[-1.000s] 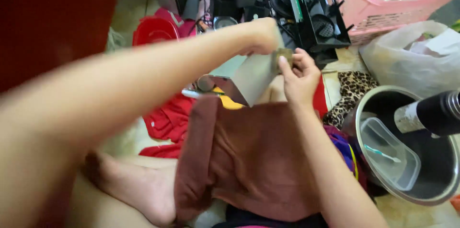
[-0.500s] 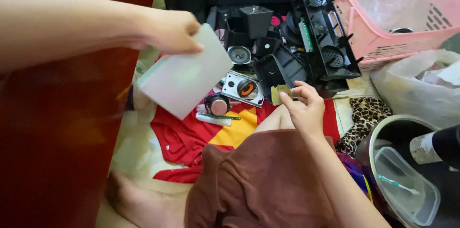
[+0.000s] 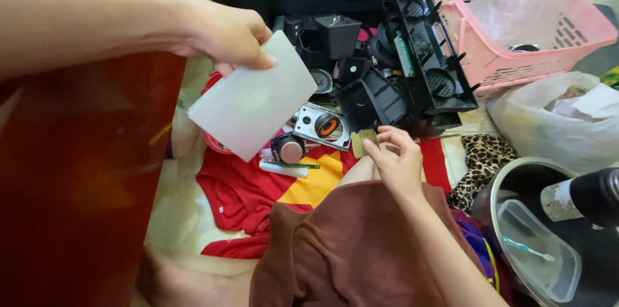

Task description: The person sits on the floor and scrubs a silver metal box with a yellow sponge. They wipe the top, sides, and bottom surfaces of the box, turning it over to clean different areas. The person then places the box down and picks up a white rectangular object to wipe it with the sponge.

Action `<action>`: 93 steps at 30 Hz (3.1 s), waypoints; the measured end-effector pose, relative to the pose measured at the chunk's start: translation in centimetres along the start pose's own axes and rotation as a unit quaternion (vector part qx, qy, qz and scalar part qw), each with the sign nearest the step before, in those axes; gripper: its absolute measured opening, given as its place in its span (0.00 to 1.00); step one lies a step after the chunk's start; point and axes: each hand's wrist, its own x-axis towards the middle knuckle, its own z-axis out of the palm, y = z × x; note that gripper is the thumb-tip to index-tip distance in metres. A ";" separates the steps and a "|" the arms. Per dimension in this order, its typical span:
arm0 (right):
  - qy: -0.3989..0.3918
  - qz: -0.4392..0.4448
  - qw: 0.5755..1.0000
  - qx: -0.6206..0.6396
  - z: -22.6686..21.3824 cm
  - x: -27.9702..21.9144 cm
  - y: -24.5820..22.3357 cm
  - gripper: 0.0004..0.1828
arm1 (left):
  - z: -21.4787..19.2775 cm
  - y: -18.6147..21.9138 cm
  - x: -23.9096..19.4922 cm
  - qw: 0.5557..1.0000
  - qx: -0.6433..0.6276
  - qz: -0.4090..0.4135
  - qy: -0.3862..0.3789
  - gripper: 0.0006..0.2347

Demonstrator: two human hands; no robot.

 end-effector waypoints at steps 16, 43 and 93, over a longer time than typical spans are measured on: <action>-0.074 -0.106 0.988 0.085 1.2 1.3 -7.9 0.08 | 9.8 -1.3 9.0 0.951 -0.307 -0.041 -0.008 0.19; -0.085 0.020 0.996 -0.013 -0.6 0.6 -5.5 0.12 | 2.5 -0.5 -1.2 0.965 -0.242 -0.054 -0.086 0.13; -0.086 0.062 0.974 0.200 -1.6 -0.6 -8.2 0.17 | 3.9 0.9 4.7 0.969 -0.247 -0.018 -0.010 0.13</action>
